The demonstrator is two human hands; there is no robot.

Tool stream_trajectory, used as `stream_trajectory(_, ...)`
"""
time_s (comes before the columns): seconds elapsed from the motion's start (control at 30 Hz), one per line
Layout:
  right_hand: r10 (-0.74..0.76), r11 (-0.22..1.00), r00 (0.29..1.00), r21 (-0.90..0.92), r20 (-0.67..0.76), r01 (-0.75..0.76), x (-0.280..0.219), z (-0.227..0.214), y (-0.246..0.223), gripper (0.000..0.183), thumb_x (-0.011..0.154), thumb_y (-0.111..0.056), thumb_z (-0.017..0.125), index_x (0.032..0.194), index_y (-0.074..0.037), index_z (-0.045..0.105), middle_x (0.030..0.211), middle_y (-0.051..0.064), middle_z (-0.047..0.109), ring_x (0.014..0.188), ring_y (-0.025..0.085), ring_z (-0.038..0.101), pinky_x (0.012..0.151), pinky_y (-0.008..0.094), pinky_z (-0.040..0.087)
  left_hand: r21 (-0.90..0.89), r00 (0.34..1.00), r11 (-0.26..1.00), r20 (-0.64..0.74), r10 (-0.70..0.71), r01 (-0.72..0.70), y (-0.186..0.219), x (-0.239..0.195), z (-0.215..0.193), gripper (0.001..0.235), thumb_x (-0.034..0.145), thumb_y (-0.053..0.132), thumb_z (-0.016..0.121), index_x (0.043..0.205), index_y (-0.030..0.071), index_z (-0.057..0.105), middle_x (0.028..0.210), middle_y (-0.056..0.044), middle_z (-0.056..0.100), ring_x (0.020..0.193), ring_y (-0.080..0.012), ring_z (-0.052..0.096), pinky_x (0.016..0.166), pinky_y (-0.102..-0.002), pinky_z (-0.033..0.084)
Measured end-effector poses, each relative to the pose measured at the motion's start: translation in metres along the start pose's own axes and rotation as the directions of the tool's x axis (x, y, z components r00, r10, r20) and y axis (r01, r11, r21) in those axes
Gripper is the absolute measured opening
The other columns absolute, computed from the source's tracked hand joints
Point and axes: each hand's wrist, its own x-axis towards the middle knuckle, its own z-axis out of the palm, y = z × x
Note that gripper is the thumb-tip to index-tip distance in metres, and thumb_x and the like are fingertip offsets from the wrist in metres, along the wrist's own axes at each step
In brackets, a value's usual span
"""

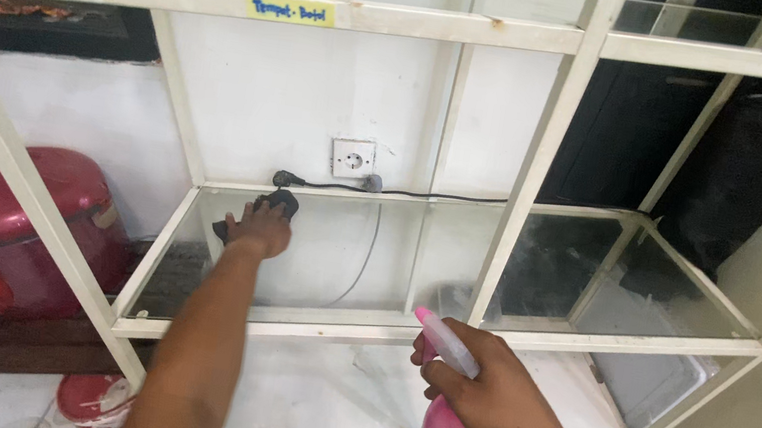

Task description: The person cleans the glass shelves and white interior surfaces of a cabinet using a spray bottle and a dark cloth. They spray the surfaces and wipe them down systematically, moving from the upper shelves to the lower ones.

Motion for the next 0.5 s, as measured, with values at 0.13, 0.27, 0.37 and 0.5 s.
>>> stream_trajectory(0.13, -0.023, 1.000, 1.000, 0.010, -0.001, 0.023, 0.001, -0.002, 0.000, 0.015, 0.078, -0.007, 0.058, 0.086, -0.008, 0.071, 0.081, 0.004, 0.072, 0.064, 0.018, 0.068, 0.069, 0.028, 0.059, 0.042, 0.988, 0.996, -0.125, 0.087, -0.082, 0.029, 0.013, 0.035, 0.056, 0.096, 0.029, 0.033, 0.151, 0.022, 0.032, 0.162, -0.006, 0.024, 0.153, -0.0266, 0.012, 0.117, -0.065, 0.013)
stream_trajectory(0.27, -0.030, 0.999, 0.999, -0.032, 0.015, 0.031, 0.002, 0.006, -0.002, 0.013, 0.077, -0.007, 0.057, 0.083, -0.007, 0.069, 0.077, 0.004, 0.070, 0.065, 0.017, 0.066, 0.067, 0.029, 0.056, 0.101, 0.860, 0.867, -0.115, 0.497, -0.487, 0.077, 0.004, 0.079, 0.063, 0.091, 0.018, 0.034, 0.154, 0.023, 0.031, 0.163, -0.003, 0.022, 0.153, -0.0205, 0.012, 0.109, -0.078, 0.013)
stream_trajectory(0.37, -0.059, 0.997, 0.998, -0.057, 0.017, 0.060, 0.005, 0.013, 0.000, 0.013, 0.078, -0.009, 0.058, 0.083, -0.008, 0.070, 0.077, 0.002, 0.071, 0.066, 0.015, 0.064, 0.068, 0.028, 0.057, 0.187, 0.664, 0.663, -0.070, 0.745, -0.725, 0.109, -0.084, 0.076, 0.061, 0.091, 0.012, 0.039, 0.151, 0.021, 0.035, 0.156, -0.006, 0.032, 0.149, -0.0237, 0.021, 0.102, -0.077, 0.025)
stream_trajectory(0.5, -0.097, 0.994, 0.995, -0.044, 0.004, 0.097, 0.012, 0.020, 0.006, 0.019, 0.077, -0.007, 0.061, 0.090, -0.007, 0.075, 0.083, 0.002, 0.077, 0.071, 0.013, 0.068, 0.068, 0.028, 0.061, -0.021, 0.619, 0.623, 0.089, 0.780, -0.782, 0.095, -0.167, 0.060, 0.057, 0.101, 0.038, 0.022, 0.156, 0.021, 0.027, 0.164, -0.010, 0.019, 0.153, -0.0288, 0.008, 0.120, -0.056, 0.005)
